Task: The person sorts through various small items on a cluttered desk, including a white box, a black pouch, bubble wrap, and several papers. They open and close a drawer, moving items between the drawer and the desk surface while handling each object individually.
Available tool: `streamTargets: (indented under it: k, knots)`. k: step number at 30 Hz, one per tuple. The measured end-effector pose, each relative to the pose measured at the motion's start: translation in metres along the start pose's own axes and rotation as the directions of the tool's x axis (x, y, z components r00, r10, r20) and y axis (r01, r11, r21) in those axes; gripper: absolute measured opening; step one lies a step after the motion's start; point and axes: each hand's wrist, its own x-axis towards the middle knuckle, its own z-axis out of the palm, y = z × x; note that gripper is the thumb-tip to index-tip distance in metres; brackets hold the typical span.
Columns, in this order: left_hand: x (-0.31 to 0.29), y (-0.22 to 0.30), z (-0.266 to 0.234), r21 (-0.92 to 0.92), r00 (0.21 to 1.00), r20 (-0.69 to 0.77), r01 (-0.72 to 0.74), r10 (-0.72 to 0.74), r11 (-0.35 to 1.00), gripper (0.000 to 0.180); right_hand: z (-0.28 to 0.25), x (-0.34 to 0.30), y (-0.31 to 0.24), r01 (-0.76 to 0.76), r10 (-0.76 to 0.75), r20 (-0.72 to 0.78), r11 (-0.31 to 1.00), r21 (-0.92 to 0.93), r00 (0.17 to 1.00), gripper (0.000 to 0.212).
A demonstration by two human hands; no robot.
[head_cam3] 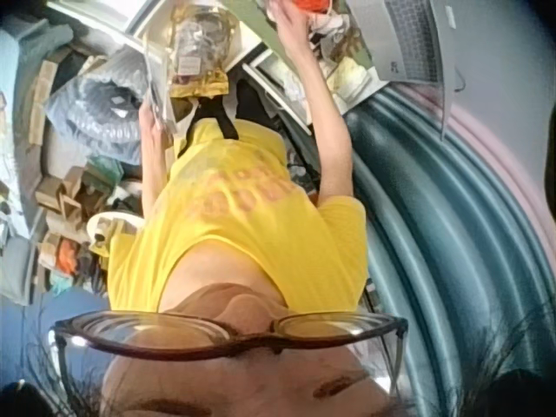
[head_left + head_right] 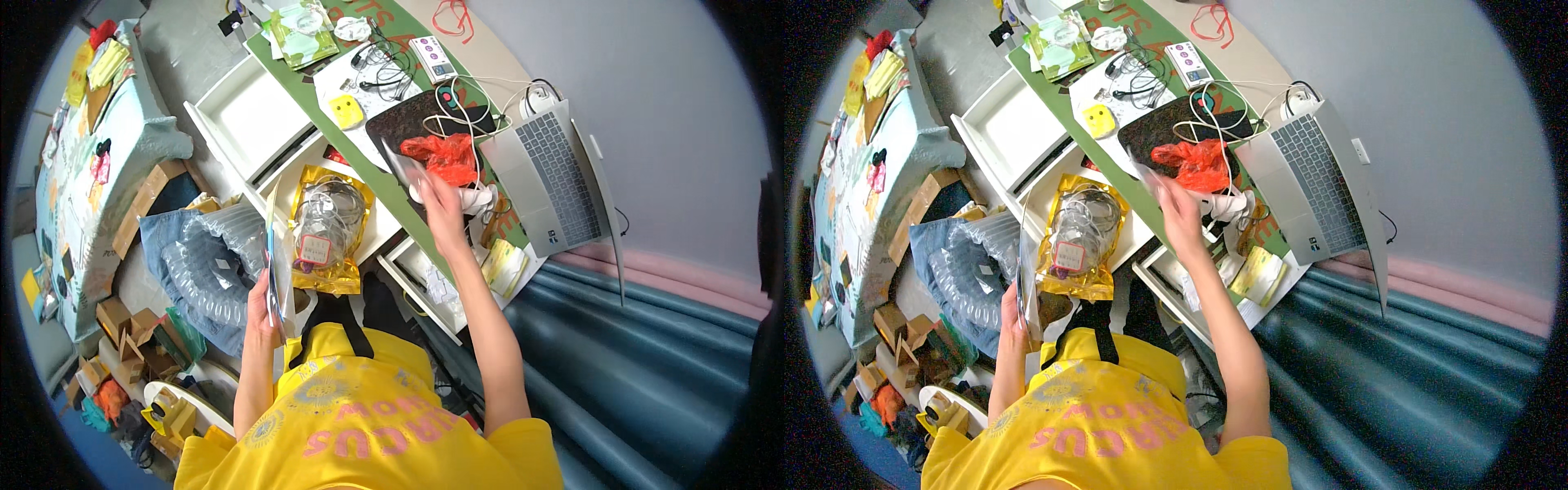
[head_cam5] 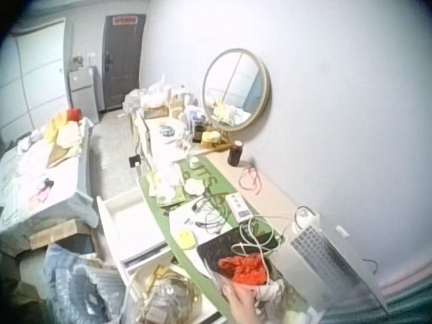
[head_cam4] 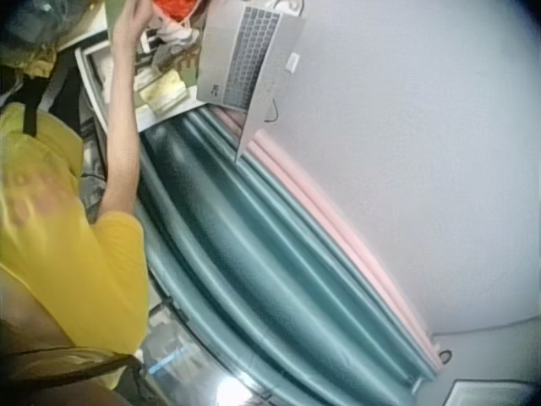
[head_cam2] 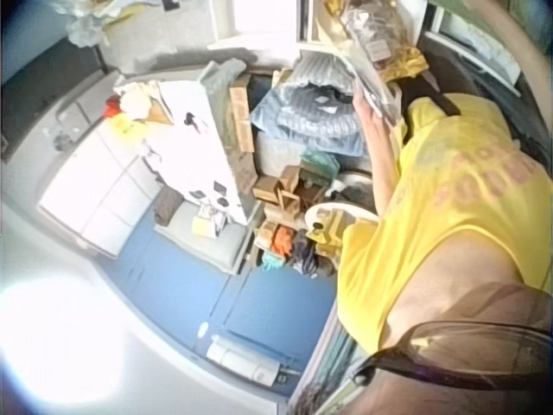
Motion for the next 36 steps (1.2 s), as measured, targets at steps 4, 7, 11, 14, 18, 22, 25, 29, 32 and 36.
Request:
streamTargets:
  k: [4, 7, 11, 14, 18, 22, 25, 29, 32, 36]
  knots:
    - [-0.004, 0.002, 0.017, -0.016, 0.994, -0.091, -0.055, 0.053, 0.998, 0.024, 0.018, 0.083, 0.028, 0.453, -0.544, 0.015, 0.684, -0.572, 0.839, 0.021]
    - [-0.007, 0.004, 0.014, -0.053, 0.999, -0.039, -0.031, 0.029, 0.998, 0.027, 0.02, 0.115, 0.075, 0.329, -0.461, 0.078, 0.495, -0.804, 0.884, 0.027]
    - [-0.01, 0.002, 0.015, -0.058, 0.997, -0.075, -0.03, 0.026, 0.998, 0.026, 0.032, 0.086, 0.08, 0.246, -0.228, 0.17, 0.361, -0.9, 0.959, 0.058]
    - [-0.011, -0.001, 0.009, 0.05, 0.995, -0.091, -0.03, 0.034, 0.998, 0.026, 0.034, 0.009, 0.063, 0.294, -0.352, 0.114, 0.517, -0.804, 0.929, 0.047]
    - [0.004, 0.003, -0.004, -0.008, 0.991, 0.082, 0.109, -0.108, 0.994, 0.025, -0.001, -0.108, 0.094, 0.033, -0.117, -0.055, 0.638, -0.769, 0.992, 0.028]
    - [0.011, -0.003, 0.005, 0.17, 0.996, 0.061, 0.053, -0.064, 0.984, 0.026, -0.044, -0.082, 0.063, 0.122, -0.274, -0.017, 0.483, -0.867, 0.961, 0.038]
    - [0.006, -0.022, 0.05, 0.395, 1.0, -0.01, -0.006, 0.01, 0.919, 0.033, -0.059, -0.012, 0.062, 0.162, -0.393, 0.022, 0.326, -0.931, 0.919, 0.048]
    - [0.001, -0.041, 0.082, 0.47, 0.998, 0.048, -0.06, 0.042, 0.88, 0.037, -0.076, 0.038, 0.073, 0.1, -0.36, -0.018, 0.307, -0.947, 0.933, 0.027]
    - [0.001, -0.038, 0.075, 0.423, 0.995, 0.055, -0.098, 0.082, 0.901, 0.033, -0.075, 0.023, 0.051, 0.288, -0.532, -0.085, 0.579, -0.762, 0.843, 0.014]
    - [-0.002, -0.051, 0.082, 0.281, 0.991, 0.093, -0.12, 0.097, 0.952, 0.033, -0.061, -0.044, 0.027, 0.226, -0.418, -0.223, 0.785, -0.577, 0.881, 0.013]
